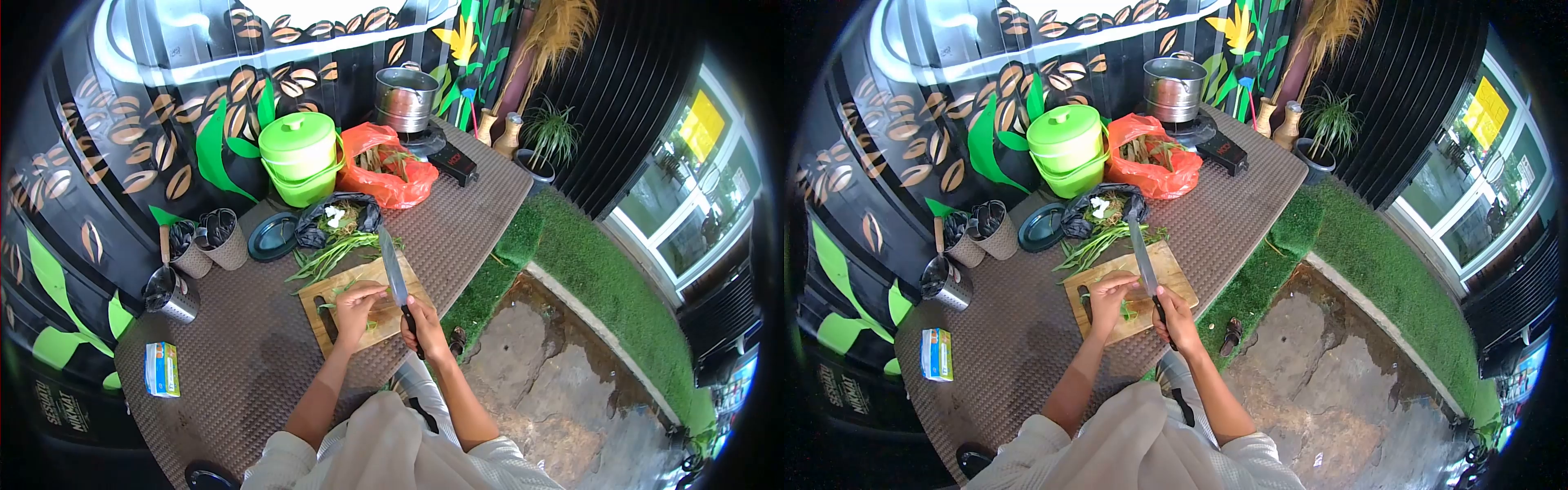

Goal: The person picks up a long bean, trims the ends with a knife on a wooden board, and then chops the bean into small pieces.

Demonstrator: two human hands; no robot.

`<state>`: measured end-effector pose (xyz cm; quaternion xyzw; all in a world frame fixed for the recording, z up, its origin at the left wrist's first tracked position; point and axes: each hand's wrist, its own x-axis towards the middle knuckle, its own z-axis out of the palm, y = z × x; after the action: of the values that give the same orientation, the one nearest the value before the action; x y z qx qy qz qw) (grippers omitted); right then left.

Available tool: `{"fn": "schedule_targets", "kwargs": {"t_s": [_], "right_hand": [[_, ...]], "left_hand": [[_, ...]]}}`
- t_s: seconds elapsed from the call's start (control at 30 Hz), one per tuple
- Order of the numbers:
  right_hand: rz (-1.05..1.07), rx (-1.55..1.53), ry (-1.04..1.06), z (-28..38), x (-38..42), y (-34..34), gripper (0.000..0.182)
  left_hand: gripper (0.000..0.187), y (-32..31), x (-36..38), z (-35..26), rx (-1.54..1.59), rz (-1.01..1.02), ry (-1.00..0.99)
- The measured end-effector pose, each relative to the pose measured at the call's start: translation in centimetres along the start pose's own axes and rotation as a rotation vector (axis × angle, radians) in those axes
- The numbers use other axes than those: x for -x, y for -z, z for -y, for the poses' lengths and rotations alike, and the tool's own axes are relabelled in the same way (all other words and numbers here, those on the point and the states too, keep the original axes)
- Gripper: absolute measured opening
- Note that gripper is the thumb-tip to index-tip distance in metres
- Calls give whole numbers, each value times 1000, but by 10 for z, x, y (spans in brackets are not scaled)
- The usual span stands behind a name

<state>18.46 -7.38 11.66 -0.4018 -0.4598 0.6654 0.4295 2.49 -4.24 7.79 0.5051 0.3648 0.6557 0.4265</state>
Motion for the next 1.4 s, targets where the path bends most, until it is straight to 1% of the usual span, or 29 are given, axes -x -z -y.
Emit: {"fn": "schedule_targets", "kwargs": {"t_s": [0.17, 0.23, 0.37, 0.43, 0.6, 0.67, 0.73, 0.77, 0.83, 0.93, 1.07, 1.2, 1.27, 1.33, 1.4], "right_hand": [[11, 14, 10, 0, 2, 1, 38], [9, 20, 9, 2, 3, 1, 38], [11, 68, 33, 0, 5, 1, 38], [13, 58, 26, -3, 5, 3, 38], [24, 58, 2, 6, 10, 3, 39], [55, 79, -4, 5, 11, 6, 39], [59, 88, 2, 3, 10, 8, 40], [63, 97, 8, 2, 10, 9, 40], [59, 101, 10, 1, 10, 7, 40], [54, 117, 19, 0, 10, 6, 40], [73, 121, 16, -2, 9, 6, 39], [80, 110, 4, -3, 11, 3, 37], [24, 98, 3, -5, 12, -3, 34], [28, 92, -14, -11, 10, 0, 33], [36, 88, -31, -12, 9, 2, 36]], "left_hand": [[20, 5, -3, -4, 12, 50, -17], [19, 7, -6, -4, -19, 75, 25], [17, 6, -8, -11, 14, 83, 43], [14, 4, -10, -18, -19, 93, 108], [13, 10, -14, -16, 46, 150, 127], [14, 11, -15, -17, 76, 172, 151], [23, 9, -17, -21, 115, 164, 130], [23, 9, -18, -24, 116, 164, 131], [39, 8, -20, -33, 71, 194, 149], [44, 10, -19, -31, 28, 213, 143], [43, 13, -19, -27, 23, 213, 130], [43, 14, -18, -27, 30, 224, 165], [43, 14, -18, -26, 40, 225, 180], [43, 12, -18, -26, 23, 222, 185], [43, 11, -19, -27, 40, 225, 192]]}}
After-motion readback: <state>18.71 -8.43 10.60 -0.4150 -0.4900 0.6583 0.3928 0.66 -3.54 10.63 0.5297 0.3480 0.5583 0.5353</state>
